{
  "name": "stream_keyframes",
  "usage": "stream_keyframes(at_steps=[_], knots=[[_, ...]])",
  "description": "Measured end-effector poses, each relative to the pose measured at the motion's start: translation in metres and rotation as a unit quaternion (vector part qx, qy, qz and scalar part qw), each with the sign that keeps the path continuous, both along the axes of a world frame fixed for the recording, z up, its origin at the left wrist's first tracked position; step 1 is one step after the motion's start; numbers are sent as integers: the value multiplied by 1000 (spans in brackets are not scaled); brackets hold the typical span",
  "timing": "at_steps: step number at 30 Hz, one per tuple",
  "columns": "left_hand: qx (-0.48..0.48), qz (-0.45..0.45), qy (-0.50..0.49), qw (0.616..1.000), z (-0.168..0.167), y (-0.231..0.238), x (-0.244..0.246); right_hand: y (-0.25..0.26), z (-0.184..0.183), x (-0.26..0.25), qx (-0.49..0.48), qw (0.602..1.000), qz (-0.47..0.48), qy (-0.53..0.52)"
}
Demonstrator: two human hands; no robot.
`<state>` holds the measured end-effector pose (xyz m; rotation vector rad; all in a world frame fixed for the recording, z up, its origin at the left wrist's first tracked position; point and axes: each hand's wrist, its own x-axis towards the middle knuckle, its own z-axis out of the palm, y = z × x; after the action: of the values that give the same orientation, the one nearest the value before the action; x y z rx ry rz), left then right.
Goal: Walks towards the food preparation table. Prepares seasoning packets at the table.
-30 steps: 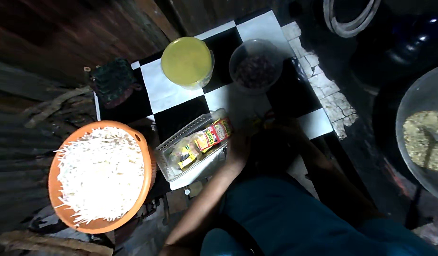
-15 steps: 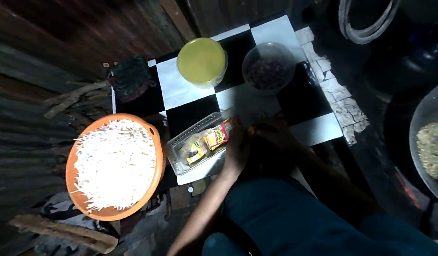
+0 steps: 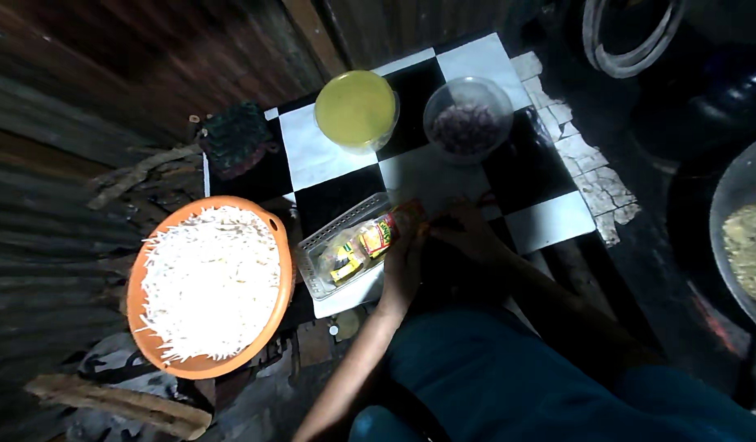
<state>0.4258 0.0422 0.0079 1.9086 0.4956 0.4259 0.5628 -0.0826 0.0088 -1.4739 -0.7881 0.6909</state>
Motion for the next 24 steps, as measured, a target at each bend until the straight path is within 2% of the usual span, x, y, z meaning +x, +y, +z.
stream_keyframes(at_steps=[9,18,21,24], knots=[[96,-8,-15,995,-1,-8,-3,-4,-3,-8,-11,1000,-8,-23],[91,-9,6,996,-3,-12,-4,-8,-19,-7,30,996,-12,-78],[115,-13,0,993,-4,-12,-4,-8,-19,-9,15,997,-24,-77],[88,-5,14,996,-3,-10,-4,-5,-17,-12,2,997,-32,-74]])
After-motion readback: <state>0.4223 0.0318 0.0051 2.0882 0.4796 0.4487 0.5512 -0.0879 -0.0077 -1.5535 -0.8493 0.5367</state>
